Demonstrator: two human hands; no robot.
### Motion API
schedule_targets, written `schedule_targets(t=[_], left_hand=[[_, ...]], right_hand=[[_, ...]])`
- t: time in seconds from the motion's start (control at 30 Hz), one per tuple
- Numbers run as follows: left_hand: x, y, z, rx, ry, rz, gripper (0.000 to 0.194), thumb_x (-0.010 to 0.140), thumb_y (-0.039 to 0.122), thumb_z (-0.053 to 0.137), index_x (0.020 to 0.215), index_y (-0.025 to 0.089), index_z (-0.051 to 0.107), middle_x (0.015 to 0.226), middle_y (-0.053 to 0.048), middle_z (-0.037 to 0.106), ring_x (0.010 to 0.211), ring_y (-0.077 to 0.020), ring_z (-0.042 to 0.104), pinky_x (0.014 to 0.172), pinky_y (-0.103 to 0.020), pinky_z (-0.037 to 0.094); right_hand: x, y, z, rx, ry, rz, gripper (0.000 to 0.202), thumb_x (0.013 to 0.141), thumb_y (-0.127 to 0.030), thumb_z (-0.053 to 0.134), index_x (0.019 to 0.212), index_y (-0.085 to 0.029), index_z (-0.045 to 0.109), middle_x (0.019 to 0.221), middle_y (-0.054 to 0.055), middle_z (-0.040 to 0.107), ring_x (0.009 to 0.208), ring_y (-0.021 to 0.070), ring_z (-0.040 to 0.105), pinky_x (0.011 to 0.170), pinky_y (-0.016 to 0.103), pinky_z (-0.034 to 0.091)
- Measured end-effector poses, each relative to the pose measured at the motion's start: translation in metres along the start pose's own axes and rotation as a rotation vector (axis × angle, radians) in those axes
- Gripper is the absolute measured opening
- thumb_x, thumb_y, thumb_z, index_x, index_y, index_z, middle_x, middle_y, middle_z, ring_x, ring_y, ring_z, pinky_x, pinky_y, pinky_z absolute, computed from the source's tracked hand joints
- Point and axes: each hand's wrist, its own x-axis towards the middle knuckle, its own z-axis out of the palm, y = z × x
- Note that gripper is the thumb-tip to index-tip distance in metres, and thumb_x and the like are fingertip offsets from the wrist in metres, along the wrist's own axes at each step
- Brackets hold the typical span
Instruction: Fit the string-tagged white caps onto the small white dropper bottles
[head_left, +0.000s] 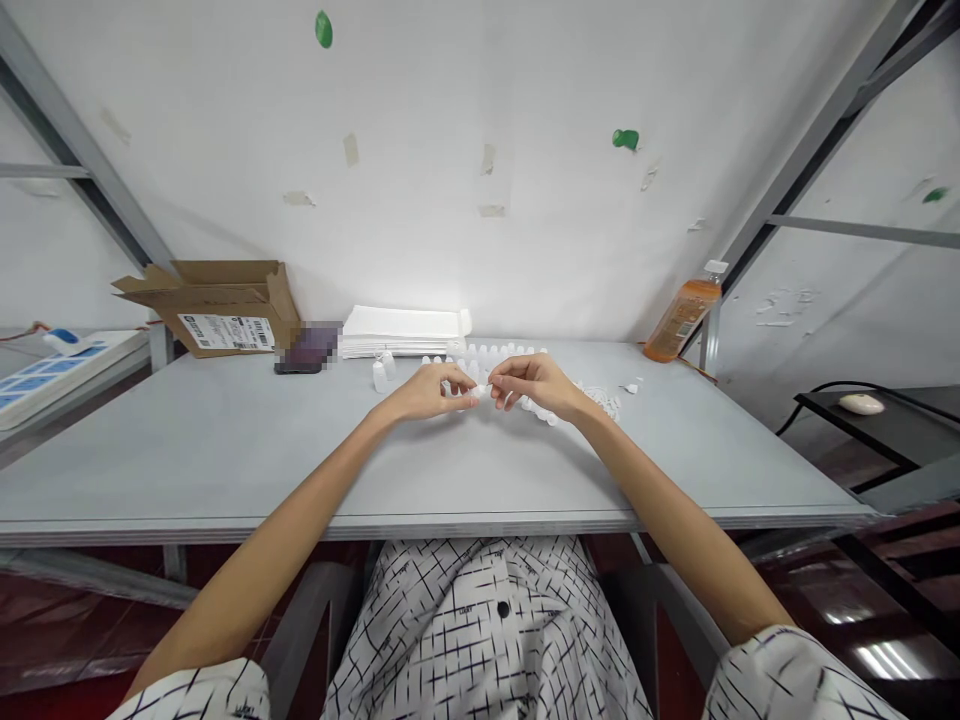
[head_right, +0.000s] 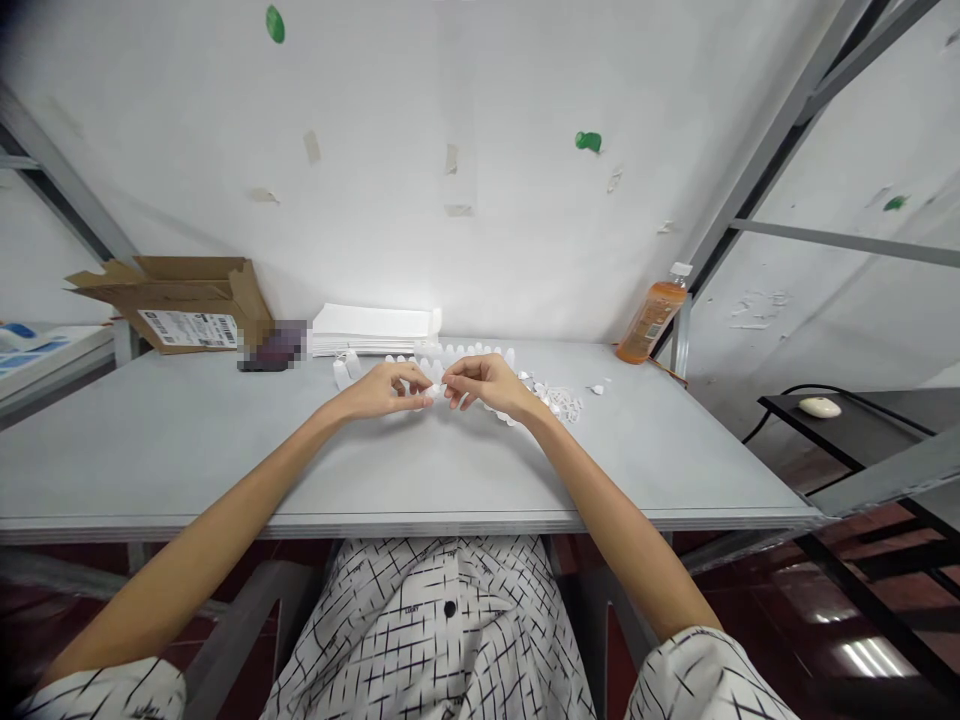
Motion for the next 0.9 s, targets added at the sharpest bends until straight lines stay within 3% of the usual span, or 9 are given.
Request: schedule_targets(t=[0.23,0.5,0.6,0.7,0.9], left_hand=[[-0.001,-0.001,0.000,0.139,-0.017,-0.015,0.030,0.078,0.044,0.066,0.086,0.017,0.075,0.087,-0.005,0.073,0.077,-0.0165,0.061,0.071,-0.028,0.045],[-0.005,0.003,-0.003,0.372,0.017,-0.125,0.024,0.074,0.040,0.066,0.075,0.018,0.073,0.074,-0.003,0.072,0.071,-0.0184,0.063,0.065,-0.028,0.040],[-0.021,0.003,-0.008,0.410,0.077,-0.182,0.024,0.074,0.039,0.064,0.075,0.018,0.075,0.067,-0.003,0.071,0.067,-0.0197,0.064,0.061,-0.028,0.039],[-0.046,-0.003,-0.016,0.242,0.143,-0.239,0.027,0.073,0.041,0.066,0.078,0.016,0.074,0.066,-0.004,0.072,0.065,-0.0205,0.067,0.061,-0.028,0.045],[-0.083,-0.024,-0.039,0.265,0.386,-0.397,0.026,0.070,0.043,0.071,0.070,0.017,0.070,0.067,-0.005,0.074,0.071,-0.0249,0.071,0.068,-0.030,0.048]], right_hand=[[0.001,0.002,-0.003,-0.034,-0.049,0.052,0.035,0.085,-0.047,0.071,0.097,-0.015,0.073,0.083,0.006,0.071,0.068,0.0173,0.072,0.062,0.031,0.058],[0.001,0.001,-0.004,-0.136,-0.007,0.072,0.036,0.084,-0.050,0.072,0.086,-0.014,0.072,0.081,0.007,0.072,0.067,0.0165,0.070,0.059,0.027,0.057],[0.000,-0.001,-0.006,-0.164,0.009,0.060,0.037,0.084,-0.052,0.071,0.083,-0.014,0.072,0.081,0.008,0.072,0.067,0.0166,0.070,0.059,0.027,0.056],[-0.001,-0.001,-0.007,-0.188,0.016,0.045,0.035,0.086,-0.049,0.069,0.083,-0.015,0.072,0.082,0.008,0.072,0.068,0.0172,0.070,0.060,0.029,0.056],[-0.002,-0.003,-0.006,-0.240,0.002,0.021,0.035,0.087,-0.049,0.067,0.080,-0.015,0.072,0.082,0.009,0.072,0.067,0.0170,0.069,0.060,0.029,0.055]])
